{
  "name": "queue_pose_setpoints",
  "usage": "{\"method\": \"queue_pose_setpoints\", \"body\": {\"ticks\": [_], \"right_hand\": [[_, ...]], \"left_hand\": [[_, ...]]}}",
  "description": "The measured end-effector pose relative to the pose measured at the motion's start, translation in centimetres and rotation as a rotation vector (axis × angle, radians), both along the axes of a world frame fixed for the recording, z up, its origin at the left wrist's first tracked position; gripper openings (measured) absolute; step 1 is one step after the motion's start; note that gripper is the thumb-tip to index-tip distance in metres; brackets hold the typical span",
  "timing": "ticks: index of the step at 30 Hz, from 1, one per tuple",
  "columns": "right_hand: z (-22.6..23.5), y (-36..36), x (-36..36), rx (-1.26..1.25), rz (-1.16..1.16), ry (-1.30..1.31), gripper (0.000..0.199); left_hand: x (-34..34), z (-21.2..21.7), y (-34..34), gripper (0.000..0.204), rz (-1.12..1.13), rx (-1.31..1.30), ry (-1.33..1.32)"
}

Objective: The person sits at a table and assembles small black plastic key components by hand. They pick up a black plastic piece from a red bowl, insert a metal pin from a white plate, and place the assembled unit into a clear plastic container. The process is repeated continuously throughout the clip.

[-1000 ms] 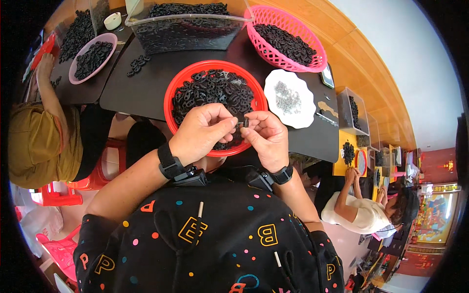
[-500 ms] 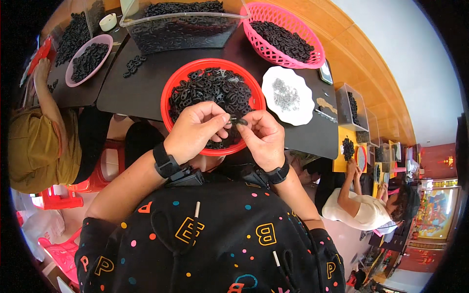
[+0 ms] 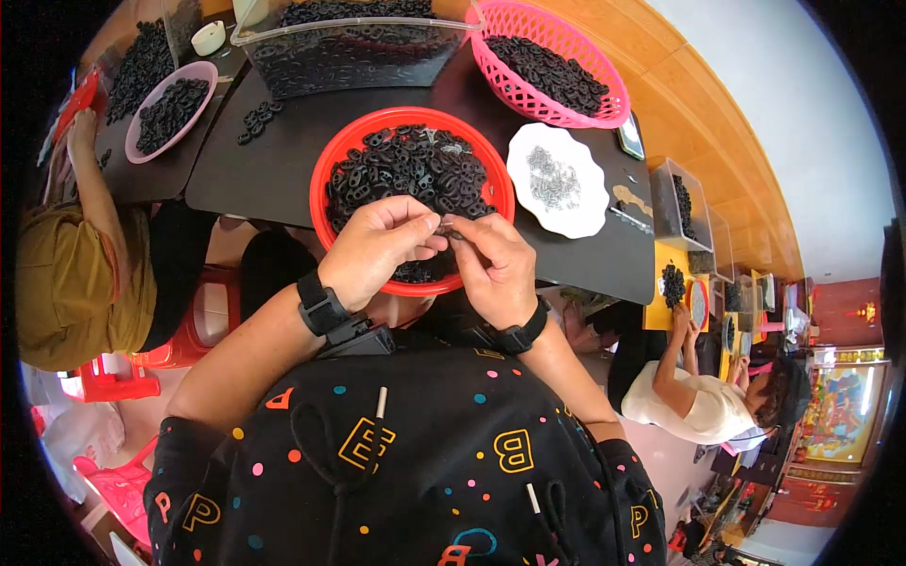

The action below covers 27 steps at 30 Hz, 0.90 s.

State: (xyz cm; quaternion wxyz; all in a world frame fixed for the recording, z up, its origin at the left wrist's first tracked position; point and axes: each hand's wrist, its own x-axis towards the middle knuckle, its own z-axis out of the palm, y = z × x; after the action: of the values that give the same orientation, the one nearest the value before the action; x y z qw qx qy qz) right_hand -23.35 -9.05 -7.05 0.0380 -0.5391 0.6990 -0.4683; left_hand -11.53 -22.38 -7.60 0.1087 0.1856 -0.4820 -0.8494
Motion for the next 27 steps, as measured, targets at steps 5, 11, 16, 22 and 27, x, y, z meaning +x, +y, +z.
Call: {"method": "queue_pose_setpoints", "body": {"ticks": [5,11,16,22,27], "right_hand": [[-0.2,0.0,-0.2,0.042,0.056,0.087,0.031],[0.5,0.0,0.0,0.026,0.077,0.049,0.03],[0.0,0.0,-0.6,-0.028,0.058,-0.045,0.026],[0.2,0.0,-1.0,-0.102,0.128,-0.185,0.028],[-0.2,0.1,-0.8,-0.023,0.089,-0.362,0.031]], "left_hand": [[-0.1,0.0,0.1,0.013,-0.053,0.047,-0.013],[-0.1,-0.3,-0.1,0.013,-0.047,-0.005,-0.01],[-0.1,0.6,-0.1,0.013,-0.088,-0.004,0.001],[-0.2,0.5,-0.2,0.018,-0.099,0.001,0.03],[-0.1,0.6,-0.1,0.013,-0.103,-0.012,0.032]]}}
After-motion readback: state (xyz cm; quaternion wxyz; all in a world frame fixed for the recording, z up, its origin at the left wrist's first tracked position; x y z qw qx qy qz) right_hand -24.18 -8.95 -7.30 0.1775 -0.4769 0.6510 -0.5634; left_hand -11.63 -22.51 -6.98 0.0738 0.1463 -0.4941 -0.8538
